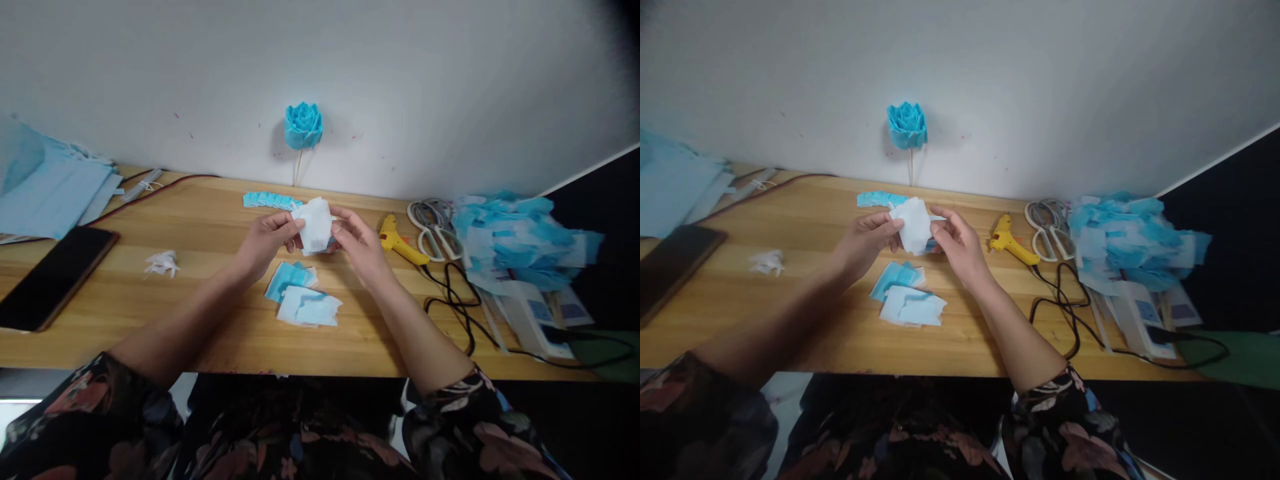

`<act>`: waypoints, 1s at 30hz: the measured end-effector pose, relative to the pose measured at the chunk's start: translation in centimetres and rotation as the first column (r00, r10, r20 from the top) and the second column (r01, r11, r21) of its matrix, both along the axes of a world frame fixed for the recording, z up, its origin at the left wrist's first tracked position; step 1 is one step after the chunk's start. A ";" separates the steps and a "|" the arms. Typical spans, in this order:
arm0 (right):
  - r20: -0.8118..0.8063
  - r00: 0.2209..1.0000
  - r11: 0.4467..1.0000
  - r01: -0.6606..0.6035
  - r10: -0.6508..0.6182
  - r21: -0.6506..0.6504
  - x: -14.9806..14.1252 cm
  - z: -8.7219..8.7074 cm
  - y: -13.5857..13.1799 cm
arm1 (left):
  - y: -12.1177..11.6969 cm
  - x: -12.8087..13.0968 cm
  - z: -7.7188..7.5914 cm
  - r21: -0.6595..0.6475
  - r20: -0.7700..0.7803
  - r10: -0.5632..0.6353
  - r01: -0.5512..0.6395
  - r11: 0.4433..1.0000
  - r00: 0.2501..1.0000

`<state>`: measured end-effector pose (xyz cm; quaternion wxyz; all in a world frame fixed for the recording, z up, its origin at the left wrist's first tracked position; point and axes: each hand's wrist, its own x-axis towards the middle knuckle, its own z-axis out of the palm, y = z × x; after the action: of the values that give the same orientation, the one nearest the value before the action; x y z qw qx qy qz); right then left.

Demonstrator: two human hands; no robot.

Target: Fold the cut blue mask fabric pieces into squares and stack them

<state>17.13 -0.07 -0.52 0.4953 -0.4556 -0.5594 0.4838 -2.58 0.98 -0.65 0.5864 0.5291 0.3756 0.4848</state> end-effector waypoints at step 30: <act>0.206 0.978 0.985 0.005 -0.041 0.172 0.5 0.0 0.0 | 0.2 0.1 0.0 -0.041 0.041 0.026 -0.024 0.999 0.999</act>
<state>17.66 -0.06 -0.48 0.4766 -0.4661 -0.6425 0.3778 -2.48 1.20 -0.62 0.5984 0.5023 0.3798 0.4953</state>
